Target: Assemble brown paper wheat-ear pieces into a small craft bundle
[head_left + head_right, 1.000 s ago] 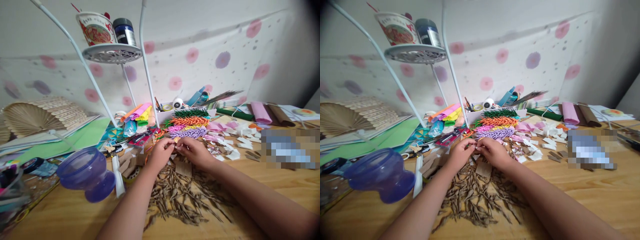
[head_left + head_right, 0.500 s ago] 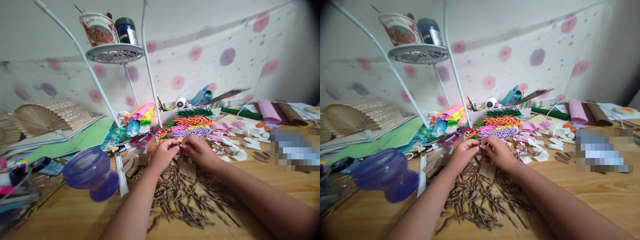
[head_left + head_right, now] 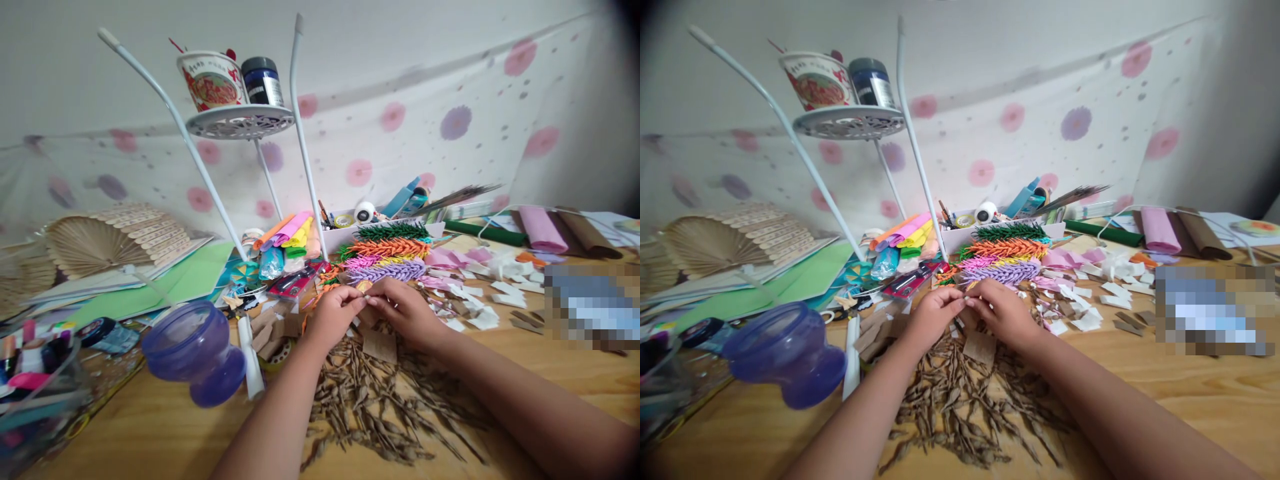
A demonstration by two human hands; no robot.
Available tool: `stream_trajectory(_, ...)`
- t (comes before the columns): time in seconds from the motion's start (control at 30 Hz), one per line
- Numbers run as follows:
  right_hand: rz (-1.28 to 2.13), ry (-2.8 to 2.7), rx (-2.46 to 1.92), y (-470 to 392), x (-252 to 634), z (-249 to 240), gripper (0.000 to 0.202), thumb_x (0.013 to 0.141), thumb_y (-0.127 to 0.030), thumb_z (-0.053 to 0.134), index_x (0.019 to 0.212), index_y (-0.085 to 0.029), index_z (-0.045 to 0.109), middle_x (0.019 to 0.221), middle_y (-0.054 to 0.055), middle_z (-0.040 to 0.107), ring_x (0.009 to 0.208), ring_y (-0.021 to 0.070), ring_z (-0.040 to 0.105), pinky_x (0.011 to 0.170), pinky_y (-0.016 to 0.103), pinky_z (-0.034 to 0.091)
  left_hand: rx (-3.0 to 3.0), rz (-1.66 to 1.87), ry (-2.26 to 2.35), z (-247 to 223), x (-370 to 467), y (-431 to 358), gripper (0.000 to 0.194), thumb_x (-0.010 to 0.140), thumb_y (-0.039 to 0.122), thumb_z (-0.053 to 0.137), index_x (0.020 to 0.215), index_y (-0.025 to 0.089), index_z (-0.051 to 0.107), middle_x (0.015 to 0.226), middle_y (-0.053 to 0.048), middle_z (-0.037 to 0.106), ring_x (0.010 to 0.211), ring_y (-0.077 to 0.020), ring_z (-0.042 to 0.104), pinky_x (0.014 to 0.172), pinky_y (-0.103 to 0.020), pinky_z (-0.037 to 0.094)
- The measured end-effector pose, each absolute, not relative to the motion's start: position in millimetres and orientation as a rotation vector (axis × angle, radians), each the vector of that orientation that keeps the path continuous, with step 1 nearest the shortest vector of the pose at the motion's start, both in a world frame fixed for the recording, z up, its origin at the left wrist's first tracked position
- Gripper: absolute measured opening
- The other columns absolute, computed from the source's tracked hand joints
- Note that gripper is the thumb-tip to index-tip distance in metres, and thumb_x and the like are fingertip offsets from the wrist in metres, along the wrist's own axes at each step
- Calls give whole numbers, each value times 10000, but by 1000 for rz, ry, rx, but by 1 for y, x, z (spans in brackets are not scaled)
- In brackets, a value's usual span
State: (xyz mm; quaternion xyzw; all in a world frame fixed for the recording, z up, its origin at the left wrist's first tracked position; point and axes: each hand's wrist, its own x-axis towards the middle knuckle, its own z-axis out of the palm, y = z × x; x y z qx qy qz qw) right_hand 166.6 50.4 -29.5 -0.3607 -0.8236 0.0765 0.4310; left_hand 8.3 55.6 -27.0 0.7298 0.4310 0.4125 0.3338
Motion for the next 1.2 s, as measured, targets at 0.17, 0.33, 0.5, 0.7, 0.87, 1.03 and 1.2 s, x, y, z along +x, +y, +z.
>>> stream_trajectory(0.17,178,-2049,-907,52,167,-30,120,797,-246,429,807,-183,529,754,47,582,710,139,512,634,274,406,1934,1068,1124,-26,9,54,180,746,305,460,707,162,562,673,11,544,652,-110,487,608,-222,378)
stream_trajectory(0.33,220,-2089,-833,53,169,-27,124,783,-221,450,866,-185,535,825,48,593,782,134,526,694,267,414,1884,1093,1100,-24,10,54,150,748,276,448,731,164,547,689,9,545,654,-107,486,620,-220,383)
stream_trajectory(0.5,198,-2081,-854,52,170,-24,91,766,-197,470,819,-175,540,774,41,585,733,126,517,655,252,409,1897,1090,1073,-24,10,55,126,736,245,458,748,160,550,708,11,548,677,-106,483,642,-215,375)
stream_trajectory(0.7,184,-2070,-882,52,170,-27,92,763,-209,470,830,-180,527,820,46,591,750,131,526,661,254,414,1914,1055,1080,-22,9,54,187,740,289,446,640,149,519,593,34,466,588,-88,430,567,-199,342)
stream_trajectory(0.87,225,-2070,-993,50,170,-26,104,751,-214,472,828,-190,537,745,18,614,661,121,551,590,235,411,1967,1058,1096,-19,9,50,179,735,261,440,606,151,497,560,44,419,561,-80,400,536,-194,320)
stream_trajectory(1.03,159,-2064,-975,50,170,-25,89,738,-181,464,789,-182,536,727,26,596,662,123,531,593,238,411,1961,1083,1092,-22,12,49,131,724,257,466,682,151,531,626,23,500,589,-90,448,552,-199,360)
stream_trajectory(1.2,213,-2052,-917,50,171,-26,99,748,-207,475,819,-180,538,765,38,591,699,131,528,626,256,419,1922,1147,1127,-23,15,49,140,735,258,457,722,156,552,665,7,546,628,-106,491,586,-216,395)
